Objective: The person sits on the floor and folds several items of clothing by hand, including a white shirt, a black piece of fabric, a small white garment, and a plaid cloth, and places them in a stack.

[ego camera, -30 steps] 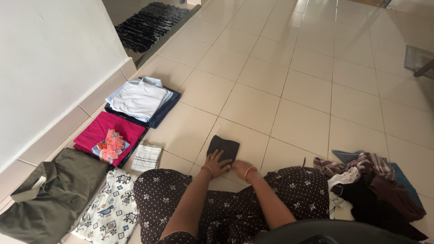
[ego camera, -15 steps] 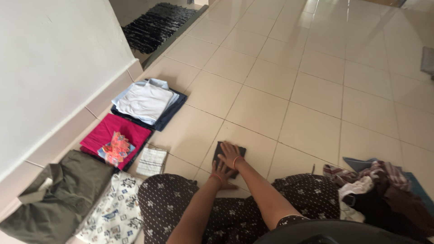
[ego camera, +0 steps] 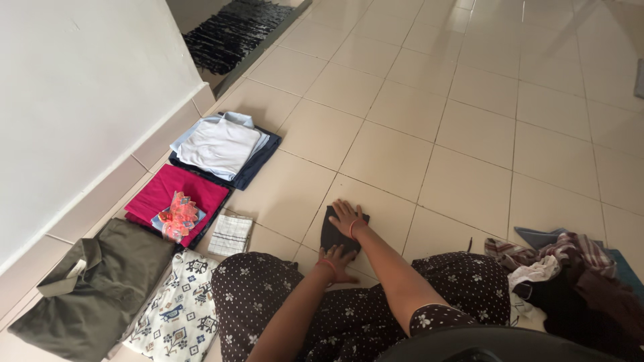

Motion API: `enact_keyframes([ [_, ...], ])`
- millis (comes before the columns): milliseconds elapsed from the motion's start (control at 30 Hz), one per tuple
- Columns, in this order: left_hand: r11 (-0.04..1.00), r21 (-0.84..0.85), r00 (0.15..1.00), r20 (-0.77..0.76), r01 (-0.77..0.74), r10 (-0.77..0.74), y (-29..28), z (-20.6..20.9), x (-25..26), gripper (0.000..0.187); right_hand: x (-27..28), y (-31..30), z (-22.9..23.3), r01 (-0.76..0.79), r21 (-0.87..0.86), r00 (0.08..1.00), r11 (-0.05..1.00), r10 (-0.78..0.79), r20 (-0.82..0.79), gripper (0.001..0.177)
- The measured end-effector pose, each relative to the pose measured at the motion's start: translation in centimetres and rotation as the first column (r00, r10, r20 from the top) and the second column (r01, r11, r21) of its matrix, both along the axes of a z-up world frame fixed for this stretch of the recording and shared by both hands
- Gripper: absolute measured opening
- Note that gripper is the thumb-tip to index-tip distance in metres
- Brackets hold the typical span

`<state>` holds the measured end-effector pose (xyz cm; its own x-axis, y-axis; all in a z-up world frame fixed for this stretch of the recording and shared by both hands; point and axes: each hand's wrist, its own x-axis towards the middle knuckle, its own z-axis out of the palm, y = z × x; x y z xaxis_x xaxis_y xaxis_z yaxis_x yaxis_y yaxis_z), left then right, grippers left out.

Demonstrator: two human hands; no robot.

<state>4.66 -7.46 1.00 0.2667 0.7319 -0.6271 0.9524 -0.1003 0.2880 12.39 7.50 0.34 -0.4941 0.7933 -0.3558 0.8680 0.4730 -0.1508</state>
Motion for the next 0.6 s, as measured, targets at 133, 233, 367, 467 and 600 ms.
enact_keyframes([
  [133,0.949,0.291,0.991,-0.016,-0.121,0.131,0.3,-2.7,-1.8,0.102,-0.2,-0.5,0.1,-0.069,0.182,0.995,0.981,0.081,-0.06,0.068],
  [233,0.952,0.288,0.984,-0.113,-0.102,0.14,0.5,-3.2,-1.5,0.097,-0.6,-0.8,-0.3,-0.167,0.106,0.986,0.98,0.168,-0.002,0.062],
  [367,0.99,0.132,0.975,-0.211,-0.042,0.07,0.5,-0.9,-0.9,0.1,-0.6,-2.2,-1.4,-0.259,0.106,0.963,0.96,0.265,-0.041,0.073],
  [467,0.999,0.048,0.966,-0.258,-0.008,0.02,0.4,1.0,-0.5,0.112,-1.0,-2.1,-2.0,-0.171,0.108,0.984,0.979,0.175,-0.032,0.076],
  [600,0.998,0.065,0.967,-0.255,0.006,0.011,-0.1,1.8,-0.7,0.116,-2.0,-0.5,-1.8,-0.06,0.077,0.998,0.995,0.061,-0.009,0.077],
])
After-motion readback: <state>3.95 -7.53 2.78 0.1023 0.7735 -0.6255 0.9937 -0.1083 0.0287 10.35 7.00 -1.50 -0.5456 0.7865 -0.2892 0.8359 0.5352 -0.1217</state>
